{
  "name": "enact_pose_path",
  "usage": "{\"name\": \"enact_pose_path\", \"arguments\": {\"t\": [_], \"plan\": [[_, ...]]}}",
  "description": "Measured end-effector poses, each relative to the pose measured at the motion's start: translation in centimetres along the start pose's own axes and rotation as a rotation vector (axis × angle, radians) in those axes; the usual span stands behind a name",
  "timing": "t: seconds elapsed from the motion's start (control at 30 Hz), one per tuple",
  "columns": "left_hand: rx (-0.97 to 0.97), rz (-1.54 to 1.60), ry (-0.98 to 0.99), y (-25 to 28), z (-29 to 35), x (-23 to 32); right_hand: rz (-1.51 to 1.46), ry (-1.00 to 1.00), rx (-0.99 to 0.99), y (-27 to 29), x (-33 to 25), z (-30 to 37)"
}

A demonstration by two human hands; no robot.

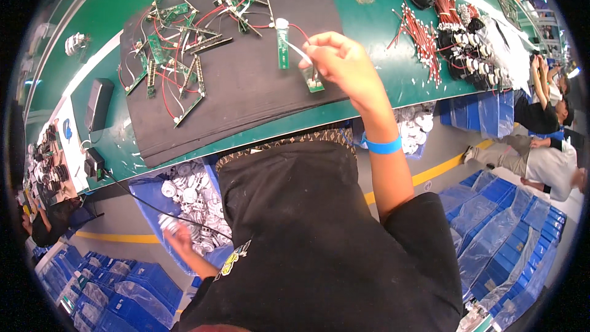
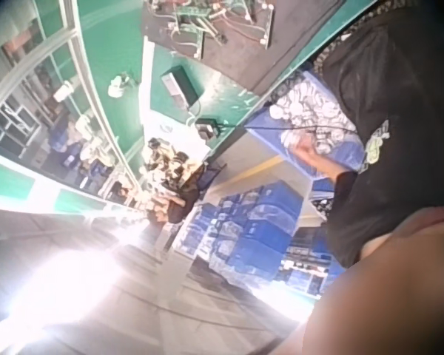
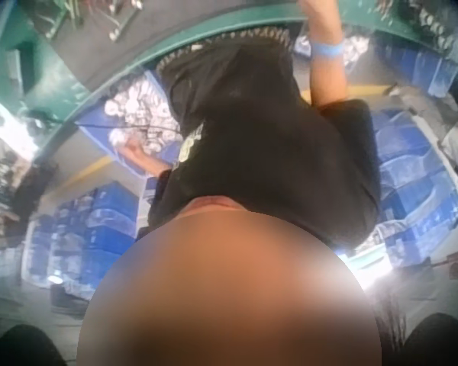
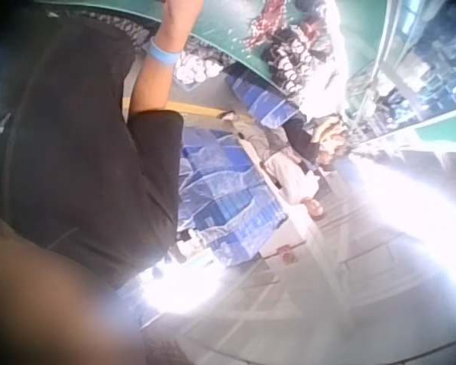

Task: Assembling electronic components by connecting wires to circuit boards and placing them into plastic housings.

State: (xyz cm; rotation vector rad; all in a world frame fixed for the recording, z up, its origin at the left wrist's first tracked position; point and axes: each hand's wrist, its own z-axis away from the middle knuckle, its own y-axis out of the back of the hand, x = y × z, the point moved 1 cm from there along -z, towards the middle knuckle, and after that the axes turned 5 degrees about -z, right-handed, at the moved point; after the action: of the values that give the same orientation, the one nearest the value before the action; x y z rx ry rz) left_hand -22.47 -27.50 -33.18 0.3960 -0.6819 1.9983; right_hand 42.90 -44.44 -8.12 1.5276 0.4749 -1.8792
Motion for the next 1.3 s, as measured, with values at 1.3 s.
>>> {"name": "enact_pose_path", "arguments": {"t": [1.3], "plan": [[-1.319, -0.697, 0.023, -46.9, 24.5, -12.5, -0.930, -0.158, -0.633, -1.8, -2.2, 5.6]]}}
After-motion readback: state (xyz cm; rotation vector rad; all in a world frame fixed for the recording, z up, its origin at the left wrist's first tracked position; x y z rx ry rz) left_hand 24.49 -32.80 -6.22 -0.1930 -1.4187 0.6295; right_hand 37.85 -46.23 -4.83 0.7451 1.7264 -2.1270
